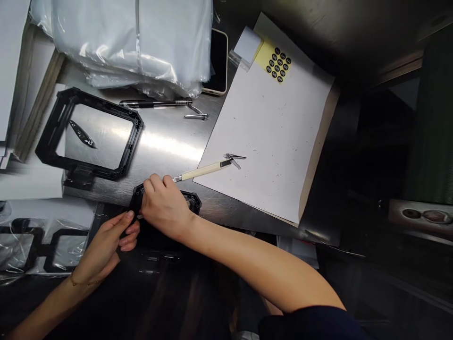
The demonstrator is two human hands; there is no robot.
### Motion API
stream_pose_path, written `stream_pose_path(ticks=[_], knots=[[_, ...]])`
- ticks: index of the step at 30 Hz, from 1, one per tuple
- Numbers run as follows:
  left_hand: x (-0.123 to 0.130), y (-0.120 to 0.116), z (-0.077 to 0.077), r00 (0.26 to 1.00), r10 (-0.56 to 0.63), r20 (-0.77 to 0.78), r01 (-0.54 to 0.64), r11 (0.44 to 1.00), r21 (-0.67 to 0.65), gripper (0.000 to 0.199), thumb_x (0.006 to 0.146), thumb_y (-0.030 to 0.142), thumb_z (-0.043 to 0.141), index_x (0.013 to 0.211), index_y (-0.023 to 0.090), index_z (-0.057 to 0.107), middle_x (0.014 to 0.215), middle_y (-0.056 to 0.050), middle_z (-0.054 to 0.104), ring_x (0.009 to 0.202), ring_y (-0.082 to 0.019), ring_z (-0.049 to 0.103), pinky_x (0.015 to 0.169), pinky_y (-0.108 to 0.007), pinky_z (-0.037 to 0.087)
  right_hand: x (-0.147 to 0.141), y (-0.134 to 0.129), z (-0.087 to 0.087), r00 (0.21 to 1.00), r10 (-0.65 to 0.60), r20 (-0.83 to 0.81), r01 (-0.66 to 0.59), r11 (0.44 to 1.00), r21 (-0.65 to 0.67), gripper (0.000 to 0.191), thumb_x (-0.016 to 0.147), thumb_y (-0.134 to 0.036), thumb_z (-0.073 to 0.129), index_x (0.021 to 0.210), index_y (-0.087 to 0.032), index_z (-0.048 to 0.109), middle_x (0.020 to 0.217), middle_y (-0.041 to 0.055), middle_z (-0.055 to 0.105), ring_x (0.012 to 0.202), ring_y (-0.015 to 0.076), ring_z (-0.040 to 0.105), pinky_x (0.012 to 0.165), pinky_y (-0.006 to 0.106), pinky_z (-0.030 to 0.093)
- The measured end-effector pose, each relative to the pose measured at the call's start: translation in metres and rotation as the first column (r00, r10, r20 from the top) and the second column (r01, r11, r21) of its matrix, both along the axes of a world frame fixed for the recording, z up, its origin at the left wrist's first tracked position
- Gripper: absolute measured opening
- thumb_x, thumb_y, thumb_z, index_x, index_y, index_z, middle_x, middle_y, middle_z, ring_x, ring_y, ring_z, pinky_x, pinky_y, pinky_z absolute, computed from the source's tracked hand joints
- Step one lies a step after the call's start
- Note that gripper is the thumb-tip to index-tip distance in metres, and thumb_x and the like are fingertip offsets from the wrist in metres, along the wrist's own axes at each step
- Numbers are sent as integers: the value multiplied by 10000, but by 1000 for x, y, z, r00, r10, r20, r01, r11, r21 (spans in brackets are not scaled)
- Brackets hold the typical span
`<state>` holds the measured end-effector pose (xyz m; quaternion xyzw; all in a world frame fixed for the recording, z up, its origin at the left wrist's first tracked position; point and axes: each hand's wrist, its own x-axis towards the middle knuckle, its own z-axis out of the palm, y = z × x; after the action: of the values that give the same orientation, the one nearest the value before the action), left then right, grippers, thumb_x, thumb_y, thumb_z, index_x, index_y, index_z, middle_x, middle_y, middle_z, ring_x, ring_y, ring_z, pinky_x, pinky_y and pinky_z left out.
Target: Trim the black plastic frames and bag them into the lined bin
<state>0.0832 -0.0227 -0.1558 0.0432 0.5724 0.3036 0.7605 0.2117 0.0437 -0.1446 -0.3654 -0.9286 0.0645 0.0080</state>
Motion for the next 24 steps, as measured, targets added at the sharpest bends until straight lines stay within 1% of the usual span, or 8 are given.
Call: stream_pose_path(ticks=[7, 10, 12, 13, 17, 19, 22, 24], knots=[[0, -1, -1, 1000, -1, 10, 0, 1000, 15, 210, 757, 309, 513, 619, 158, 465, 502, 79, 354, 383, -28, 222, 351, -167, 171, 0, -2, 2, 985, -127, -117, 115, 987, -108, 176, 768, -102, 408, 637, -126, 523, 679, 72, 511, 698, 193, 424, 584, 312, 315], [0, -1, -1, 1000, 1, 12, -1, 1000, 6, 187, 751, 317, 517, 651, 159, 512, 500, 76, 349, 387, -27, 219, 354, -162, 172, 16, 2, 21, 811, -395, -432, 236, 896, -376, 109, 771, -131, 424, 677, -155, 473, 702, 19, 495, 708, 136, 454, 643, 276, 369], [-1, 0, -1, 1000, -1, 12, 1, 1000, -1, 168, 754, 322, 511, 760, 162, 563, 506, 77, 341, 391, -28, 217, 358, -160, 176, 31, 7, 31, 678, -541, -499, 239, 803, -546, 112, 781, -123, 419, 687, -162, 466, 709, 7, 493, 696, 115, 465, 651, 259, 381], [-1, 0, -1, 1000, -1, 11, 1, 1000, -5, 182, 757, 323, 508, 814, 164, 574, 510, 77, 340, 394, -29, 217, 359, -159, 179, 40, 9, 33, 690, -549, -471, 236, 786, -571, 135, 791, -130, 416, 674, -162, 474, 695, 8, 498, 678, 116, 465, 647, 265, 380], [-2, 0, 1, 1000, 17, 17, -16, 999, -37, 214, 758, 313, 512, 872, 151, 590, 510, 77, 334, 394, -23, 212, 355, -150, 176, 68, 1, 31, 880, -365, -303, 200, 865, -460, 158, 813, -136, 397, 804, -139, 554, 776, 66, 557, 735, 164, 456, 692, 334, 356], [-3, 1, 3, 999, 27, 38, -25, 998, -58, 218, 757, 306, 516, 881, 144, 594, 512, 77, 334, 392, -17, 221, 353, -143, 179, 77, -12, 30, 942, -212, -261, 74, 888, -455, 247, 785, -92, 383, 986, -125, 524, 915, 101, 549, 822, 188, 448, 720, 355, 356], [-6, 5, 8, 995, 47, 90, -39, 995, -95, 221, 762, 307, 510, 879, 141, 596, 518, 81, 322, 382, -7, 216, 347, -132, 179, 86, -37, 35, 980, 37, -194, -143, 811, -567, 408, 703, -67, 416, 1101, -139, 466, 1039, 98, 530, 979, 233, 410, 815, 422, 323], [-10, 9, 15, 990, 54, 129, -39, 993, -115, 216, 763, 307, 506, 849, 135, 605, 515, 86, 298, 367, -2, 189, 333, -128, 165, 90, -48, 43, 982, 107, -157, -179, 798, -575, 427, 687, -88, 437, 1108, -154, 461, 1092, 98, 519, 1074, 278, 353, 873, 511, 243]])
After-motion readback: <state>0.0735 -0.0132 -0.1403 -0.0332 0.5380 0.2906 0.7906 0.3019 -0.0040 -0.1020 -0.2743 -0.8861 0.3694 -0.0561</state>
